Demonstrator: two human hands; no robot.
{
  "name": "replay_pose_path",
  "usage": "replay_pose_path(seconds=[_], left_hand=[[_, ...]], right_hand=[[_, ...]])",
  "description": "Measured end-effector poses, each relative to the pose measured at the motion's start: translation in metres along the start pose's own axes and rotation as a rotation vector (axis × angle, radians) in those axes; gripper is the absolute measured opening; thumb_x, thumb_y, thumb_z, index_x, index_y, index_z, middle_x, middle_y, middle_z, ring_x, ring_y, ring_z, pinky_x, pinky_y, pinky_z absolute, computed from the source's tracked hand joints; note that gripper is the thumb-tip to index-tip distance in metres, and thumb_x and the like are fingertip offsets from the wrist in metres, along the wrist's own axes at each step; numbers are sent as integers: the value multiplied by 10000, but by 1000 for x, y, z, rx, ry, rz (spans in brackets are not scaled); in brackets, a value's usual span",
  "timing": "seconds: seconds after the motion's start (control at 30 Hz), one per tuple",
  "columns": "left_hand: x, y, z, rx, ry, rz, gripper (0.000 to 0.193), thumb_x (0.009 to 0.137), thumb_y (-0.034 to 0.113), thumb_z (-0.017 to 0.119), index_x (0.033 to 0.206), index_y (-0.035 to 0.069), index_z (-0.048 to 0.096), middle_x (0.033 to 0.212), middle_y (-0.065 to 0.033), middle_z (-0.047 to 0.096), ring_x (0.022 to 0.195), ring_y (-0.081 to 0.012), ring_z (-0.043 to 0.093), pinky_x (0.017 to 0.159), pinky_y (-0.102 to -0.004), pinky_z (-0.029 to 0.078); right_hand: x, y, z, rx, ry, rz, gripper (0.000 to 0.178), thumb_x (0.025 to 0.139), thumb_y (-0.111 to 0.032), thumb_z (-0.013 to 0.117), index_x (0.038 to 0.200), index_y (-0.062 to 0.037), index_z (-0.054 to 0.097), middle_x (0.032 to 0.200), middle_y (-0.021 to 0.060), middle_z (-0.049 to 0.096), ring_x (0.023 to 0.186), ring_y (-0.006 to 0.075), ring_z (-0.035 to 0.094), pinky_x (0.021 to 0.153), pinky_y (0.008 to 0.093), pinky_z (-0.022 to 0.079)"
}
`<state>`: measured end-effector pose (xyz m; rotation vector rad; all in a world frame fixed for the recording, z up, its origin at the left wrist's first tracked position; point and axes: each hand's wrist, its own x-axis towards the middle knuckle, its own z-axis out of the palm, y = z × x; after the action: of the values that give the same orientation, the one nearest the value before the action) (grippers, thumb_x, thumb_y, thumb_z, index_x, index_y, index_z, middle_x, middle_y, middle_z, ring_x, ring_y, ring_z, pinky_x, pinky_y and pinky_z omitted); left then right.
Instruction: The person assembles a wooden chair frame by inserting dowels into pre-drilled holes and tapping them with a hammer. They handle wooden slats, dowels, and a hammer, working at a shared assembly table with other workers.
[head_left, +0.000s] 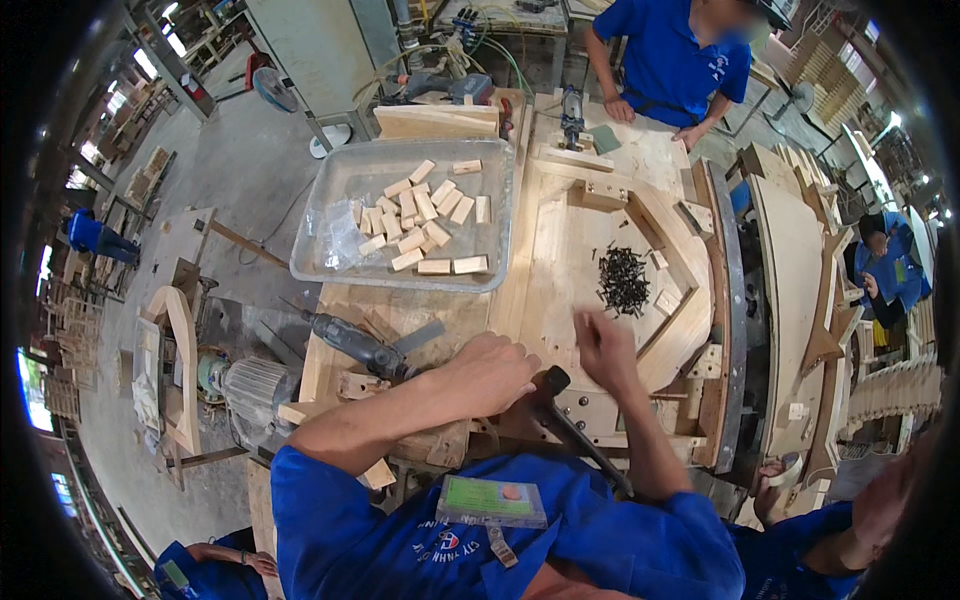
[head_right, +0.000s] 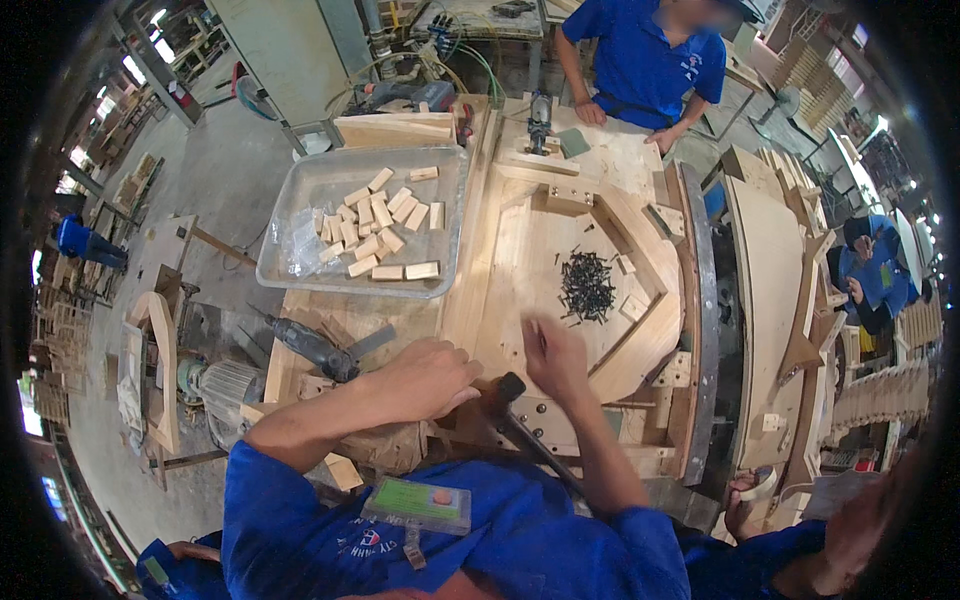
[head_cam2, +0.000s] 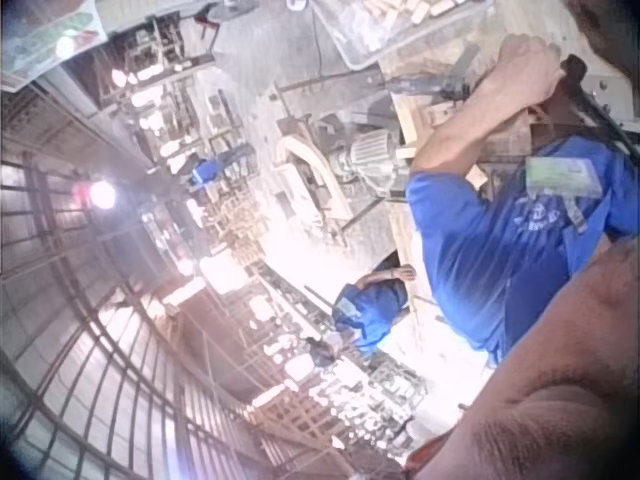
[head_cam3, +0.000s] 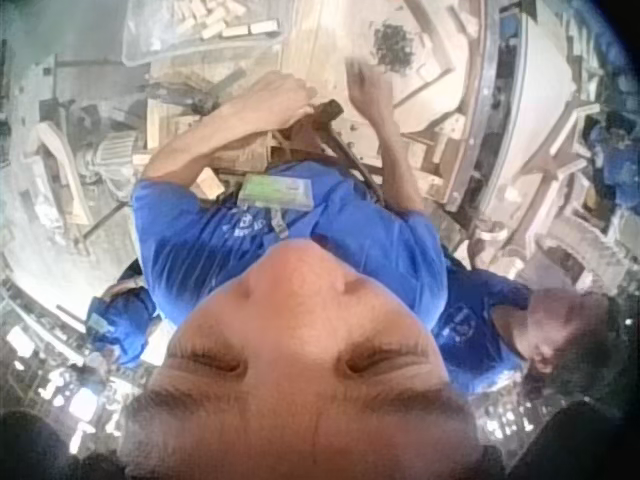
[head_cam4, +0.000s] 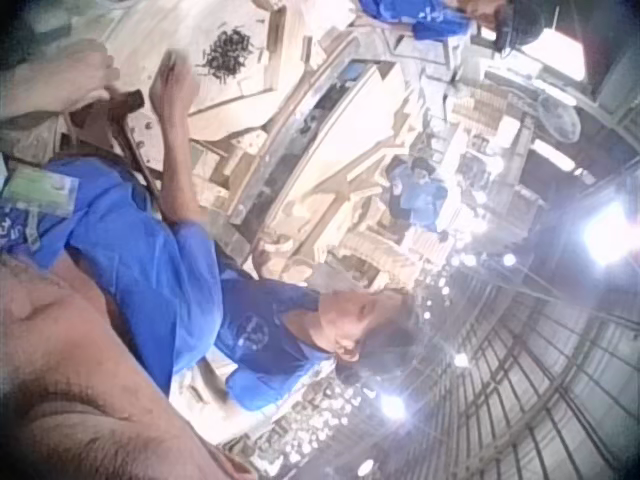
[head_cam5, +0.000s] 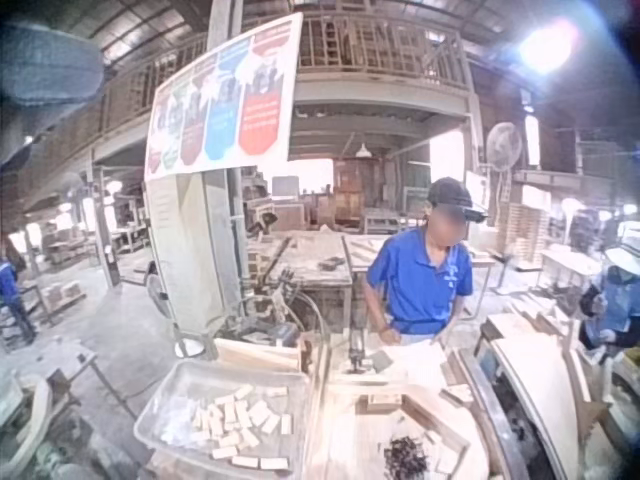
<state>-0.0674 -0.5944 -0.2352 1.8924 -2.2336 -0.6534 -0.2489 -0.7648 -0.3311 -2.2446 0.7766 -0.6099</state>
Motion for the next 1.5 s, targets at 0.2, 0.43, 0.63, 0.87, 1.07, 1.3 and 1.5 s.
replay_pose_path(seconds=[0.2, 0.43, 0.63, 0.87, 1.07, 1.3, 1.5], left_hand=[[27, 10, -5, 51, -125, -44, 341, 989, 320, 679, 1150, 25, 734, 951, -219, 754, 935, -428, 734, 825, -526, 579], [-15, -8, -6, 98, 103, -239, 396, 970, 315, 729, 1262, 48, 729, 1126, -205, 750, 1060, -419, 712, 955, -519, 544], [-5, 13, -15, 70, -113, -110, 431, 941, 310, 757, 1278, 49, 688, 1032, -187, 739, 987, -400, 704, 876, -508, 545], [-17, 0, -2, 67, 33, -68, 436, 908, 291, 794, 1268, 63, 701, 935, -152, 718, 914, -367, 700, 820, -487, 545], [-8, 3, -10, 46, -7, -116, 439, 893, 267, 809, 1266, 56, 711, 944, -153, 734, 918, -363, 710, 828, -482, 551], [-12, 2, -16, -8, 34, -107, 464, 1000, 309, 718, 1346, 0, 689, 1038, -260, 737, 972, -443, 700, 877, -513, 560], [-8, 10, -21, -10, -28, -111, 467, 1003, 306, 719, 1342, -13, 687, 1056, -260, 734, 984, -437, 690, 895, -514, 545]], right_hand=[[149, -97, 14, -484, -585, -228, 281, 832, -238, 669, 1005, -50, 785, 859, 240, 749, 820, 443, 740, 719, 547, 580], [108, -136, 51, 300, -499, -447, 276, 913, -322, 683, 895, -51, 732, 797, 186, 720, 756, 422, 688, 697, 500, 545], [-2, -36, -26, 489, -291, -146, 260, 1004, -306, 706, 984, -47, 719, 844, 158, 719, 742, 327, 687, 666, 439, 520], [-136, 48, 3, -177, -319, -143, 366, 921, -410, 764, 1095, -115, 637, 969, 132, 649, 881, 371, 666, 708, 514, 531], [-152, 45, 26, -235, -236, -112, 390, 868, -396, 785, 1086, -126, 608, 1005, 129, 599, 919, 355, 628, 743, 502, 514], [-148, 53, 29, -255, -183, -260, 340, 833, -310, 763, 1080, -135, 608, 988, 115, 591, 910, 331, 622, 747, 488, 512], [-154, 58, 32, -268, -183, -263, 294, 839, -292, 732, 1045, -124, 604, 968, 110, 583, 903, 322, 615, 761, 469, 522]])
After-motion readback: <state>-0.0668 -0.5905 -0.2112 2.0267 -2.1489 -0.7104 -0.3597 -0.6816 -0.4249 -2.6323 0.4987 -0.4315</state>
